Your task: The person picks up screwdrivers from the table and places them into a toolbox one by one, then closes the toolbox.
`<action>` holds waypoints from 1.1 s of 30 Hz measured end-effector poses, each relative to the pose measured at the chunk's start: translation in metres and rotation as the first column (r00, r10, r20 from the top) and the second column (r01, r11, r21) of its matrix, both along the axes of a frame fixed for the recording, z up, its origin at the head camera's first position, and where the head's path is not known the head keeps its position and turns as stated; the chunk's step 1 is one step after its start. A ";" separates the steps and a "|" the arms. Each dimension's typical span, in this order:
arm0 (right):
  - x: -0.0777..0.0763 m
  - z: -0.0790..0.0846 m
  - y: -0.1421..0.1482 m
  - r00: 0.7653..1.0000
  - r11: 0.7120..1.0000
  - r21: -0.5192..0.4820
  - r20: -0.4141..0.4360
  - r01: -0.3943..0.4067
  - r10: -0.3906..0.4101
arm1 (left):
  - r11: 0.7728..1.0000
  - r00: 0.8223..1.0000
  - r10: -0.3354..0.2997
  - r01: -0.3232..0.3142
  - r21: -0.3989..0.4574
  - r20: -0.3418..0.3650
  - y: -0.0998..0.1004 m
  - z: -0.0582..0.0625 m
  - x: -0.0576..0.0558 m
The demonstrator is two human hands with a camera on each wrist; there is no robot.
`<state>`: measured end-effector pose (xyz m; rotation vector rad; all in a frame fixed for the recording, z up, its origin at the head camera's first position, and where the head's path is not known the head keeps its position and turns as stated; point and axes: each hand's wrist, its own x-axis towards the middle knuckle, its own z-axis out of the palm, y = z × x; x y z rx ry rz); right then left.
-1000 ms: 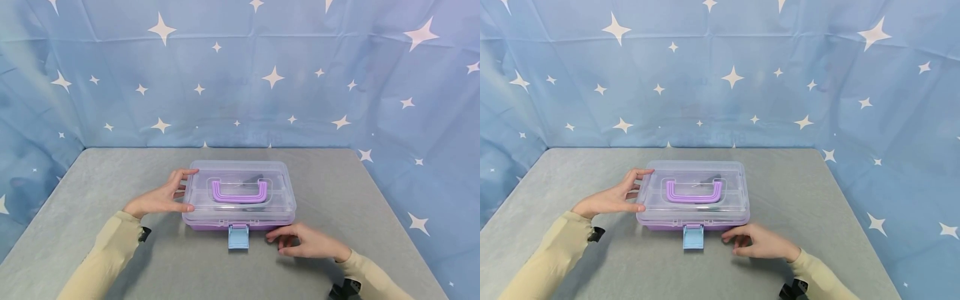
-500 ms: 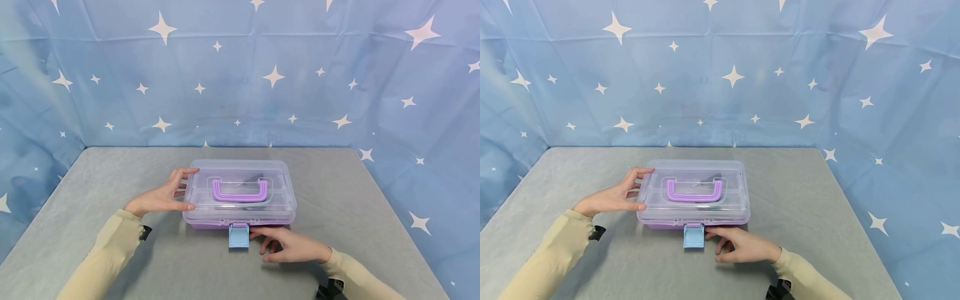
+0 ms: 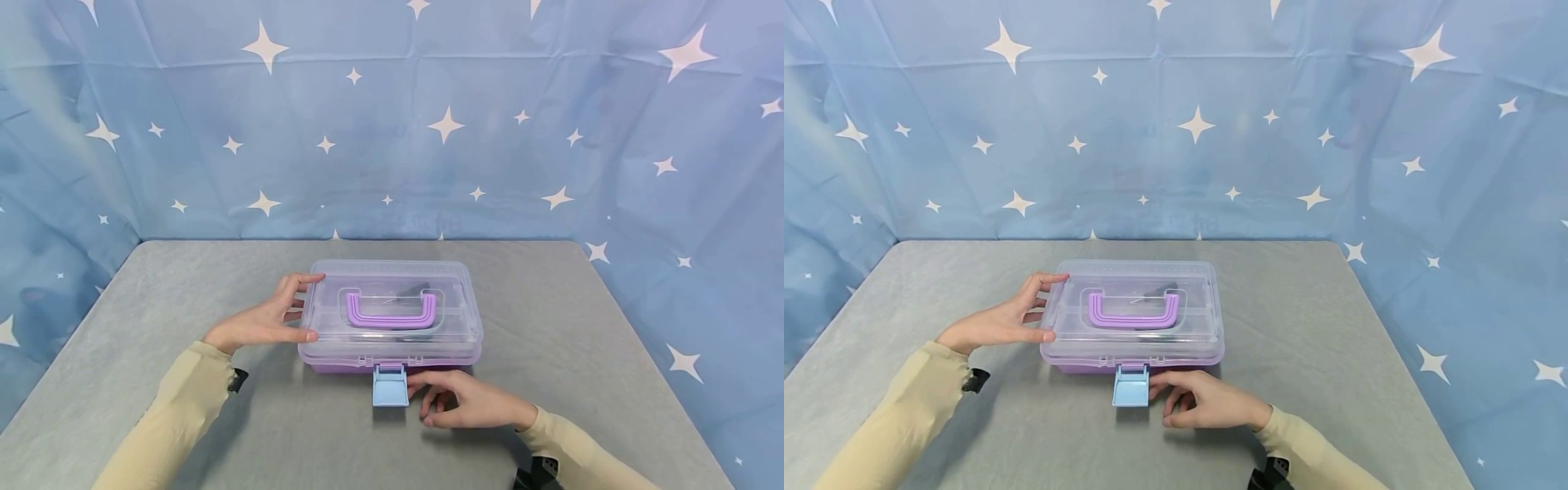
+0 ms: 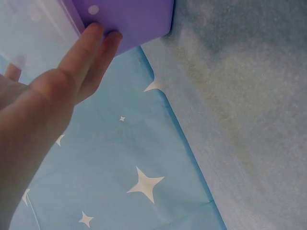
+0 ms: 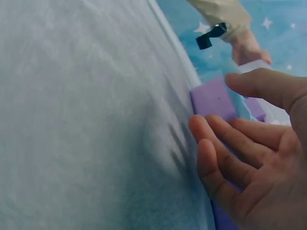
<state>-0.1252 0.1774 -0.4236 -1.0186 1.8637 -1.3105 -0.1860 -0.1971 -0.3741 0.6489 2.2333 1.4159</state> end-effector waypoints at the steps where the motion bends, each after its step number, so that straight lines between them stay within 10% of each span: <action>1: 0.000 0.000 0.000 1.000 1.000 -0.012 0.007 0.000 0.000 | 1.000 1.000 0.000 0.000 0.003 0.002 0.000 0.000 0.000; 20: 0.005 0.018 -0.014 0.987 0.976 -0.147 0.005 0.158 -0.159 | 1.000 1.000 -0.015 0.014 0.021 0.013 -0.001 0.000 0.002; 33: 0.010 0.034 -0.037 0.890 0.889 0.025 -0.009 0.457 -0.457 | 1.000 1.000 -0.008 0.007 0.016 0.021 0.000 0.000 0.002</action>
